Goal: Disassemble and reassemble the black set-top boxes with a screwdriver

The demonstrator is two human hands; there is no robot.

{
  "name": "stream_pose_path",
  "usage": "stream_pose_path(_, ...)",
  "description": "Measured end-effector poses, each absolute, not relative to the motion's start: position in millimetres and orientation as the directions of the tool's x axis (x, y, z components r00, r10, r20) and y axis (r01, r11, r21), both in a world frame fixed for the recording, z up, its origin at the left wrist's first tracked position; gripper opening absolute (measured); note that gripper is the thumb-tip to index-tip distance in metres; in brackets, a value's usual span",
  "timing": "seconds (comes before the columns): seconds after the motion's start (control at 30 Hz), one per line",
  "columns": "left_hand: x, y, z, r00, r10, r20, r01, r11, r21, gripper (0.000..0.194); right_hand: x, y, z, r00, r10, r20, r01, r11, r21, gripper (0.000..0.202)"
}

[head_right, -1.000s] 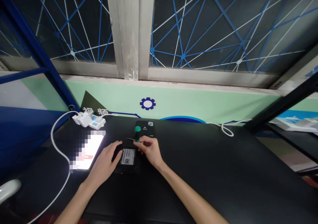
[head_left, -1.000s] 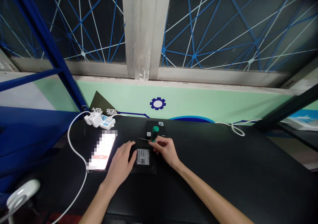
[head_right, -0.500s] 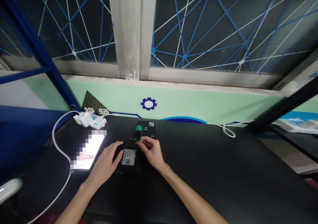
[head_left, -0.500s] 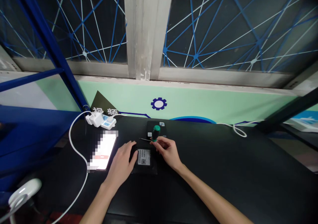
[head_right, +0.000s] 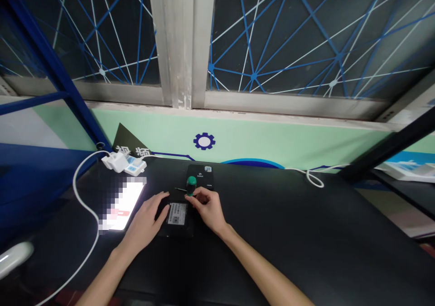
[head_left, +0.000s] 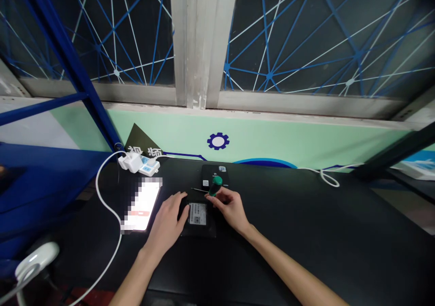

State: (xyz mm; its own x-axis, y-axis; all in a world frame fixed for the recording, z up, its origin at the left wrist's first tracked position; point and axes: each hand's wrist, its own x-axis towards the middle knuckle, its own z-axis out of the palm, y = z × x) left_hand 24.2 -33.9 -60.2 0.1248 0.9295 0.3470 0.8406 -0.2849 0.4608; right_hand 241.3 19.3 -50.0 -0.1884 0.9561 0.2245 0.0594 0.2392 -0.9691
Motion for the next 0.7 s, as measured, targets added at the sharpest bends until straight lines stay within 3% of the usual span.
stream_pose_path(0.37,23.7,-33.8,-60.6,0.129,0.920,0.371,0.830,-0.304,0.467,0.035,246.2,19.8,-46.6,-0.237,0.910,0.339,0.074,0.365,-0.928,0.026)
stream_pose_path(0.7,25.0,-35.4,-56.5,0.120,0.930,0.348,0.830,-0.286,0.478,0.036,246.4,16.5,-42.1,-0.094,0.943,0.320,-0.010,0.320,-0.947,0.033)
